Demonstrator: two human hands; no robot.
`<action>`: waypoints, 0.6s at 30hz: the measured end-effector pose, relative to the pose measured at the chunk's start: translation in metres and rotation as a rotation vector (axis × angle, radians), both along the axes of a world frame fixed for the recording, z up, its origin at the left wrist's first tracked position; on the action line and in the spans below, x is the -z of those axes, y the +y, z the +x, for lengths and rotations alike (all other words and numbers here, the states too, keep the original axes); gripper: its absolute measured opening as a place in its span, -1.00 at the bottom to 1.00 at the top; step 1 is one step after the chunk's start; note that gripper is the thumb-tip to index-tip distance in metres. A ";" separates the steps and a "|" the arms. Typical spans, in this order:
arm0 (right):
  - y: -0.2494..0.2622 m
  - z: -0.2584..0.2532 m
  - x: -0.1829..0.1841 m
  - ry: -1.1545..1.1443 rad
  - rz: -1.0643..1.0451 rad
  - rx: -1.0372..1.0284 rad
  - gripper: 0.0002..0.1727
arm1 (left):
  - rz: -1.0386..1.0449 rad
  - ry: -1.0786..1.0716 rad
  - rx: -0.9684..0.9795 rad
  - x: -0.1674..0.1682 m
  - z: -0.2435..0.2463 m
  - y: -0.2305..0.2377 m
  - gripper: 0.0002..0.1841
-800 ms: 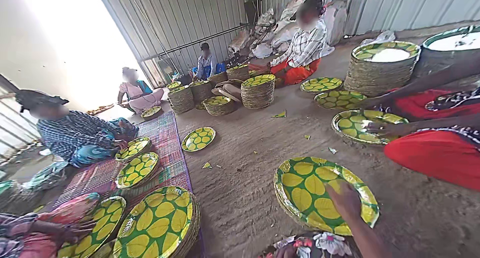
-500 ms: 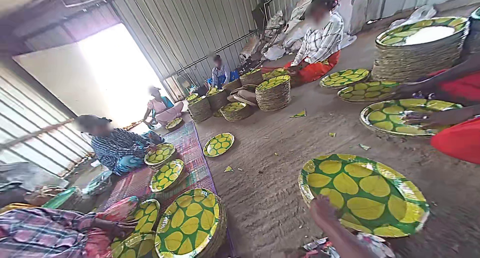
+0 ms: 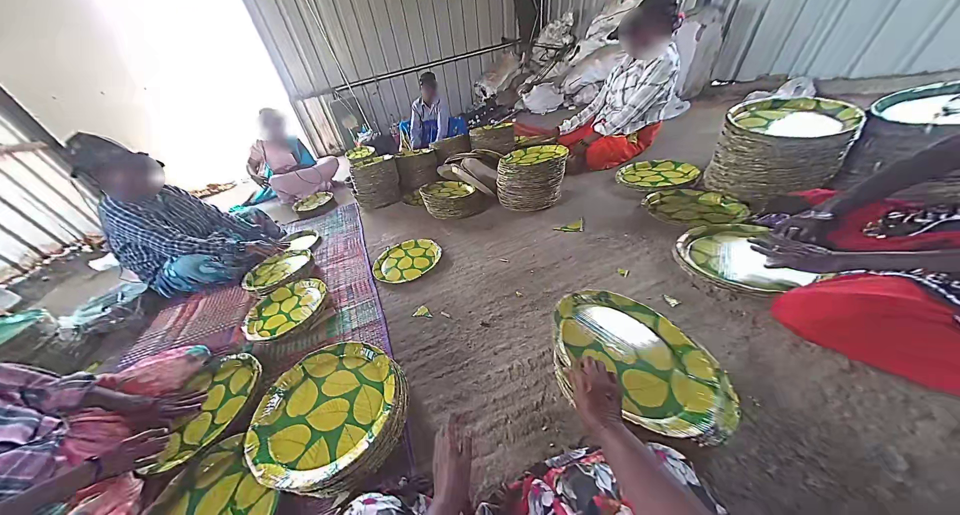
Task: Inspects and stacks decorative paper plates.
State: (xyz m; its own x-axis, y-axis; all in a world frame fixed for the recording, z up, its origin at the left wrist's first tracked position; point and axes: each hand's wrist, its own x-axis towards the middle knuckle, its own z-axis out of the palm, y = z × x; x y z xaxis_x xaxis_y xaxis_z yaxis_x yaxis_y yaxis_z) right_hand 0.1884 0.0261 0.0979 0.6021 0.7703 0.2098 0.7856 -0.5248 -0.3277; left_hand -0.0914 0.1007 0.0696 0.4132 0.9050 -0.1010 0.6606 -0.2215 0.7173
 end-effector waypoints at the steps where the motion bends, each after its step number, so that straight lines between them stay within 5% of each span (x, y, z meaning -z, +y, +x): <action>1: 0.000 -0.001 0.002 -0.018 0.017 -0.032 -0.65 | 0.074 -0.017 -0.023 0.004 0.001 -0.001 -0.38; 5: 0.009 -0.011 0.000 0.110 -0.121 -0.073 -0.61 | 0.260 -0.033 -0.047 0.007 -0.002 0.004 -0.38; 10: -0.004 -0.003 -0.009 0.255 -0.172 0.051 -0.54 | 0.027 0.060 -0.010 -0.011 0.009 -0.010 -0.38; 13: -0.005 0.005 -0.013 0.222 -0.248 0.112 -0.51 | 0.099 -0.001 0.031 0.016 0.007 -0.001 -0.38; 15: -0.005 -0.001 -0.008 0.044 -0.022 0.071 -0.60 | 0.176 0.034 0.015 0.018 0.004 -0.001 -0.34; 18: -0.002 -0.013 0.012 -0.271 0.431 -0.226 -0.74 | 0.648 0.079 -0.002 0.018 0.007 -0.005 -0.12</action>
State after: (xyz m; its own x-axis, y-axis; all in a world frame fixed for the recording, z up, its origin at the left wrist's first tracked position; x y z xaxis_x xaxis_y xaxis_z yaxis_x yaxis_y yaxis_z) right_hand 0.1754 0.0245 0.0862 0.3121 0.6844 0.6590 0.9493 -0.1964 -0.2455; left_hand -0.0840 0.0961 0.0513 0.4247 0.7936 0.4356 0.7068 -0.5914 0.3882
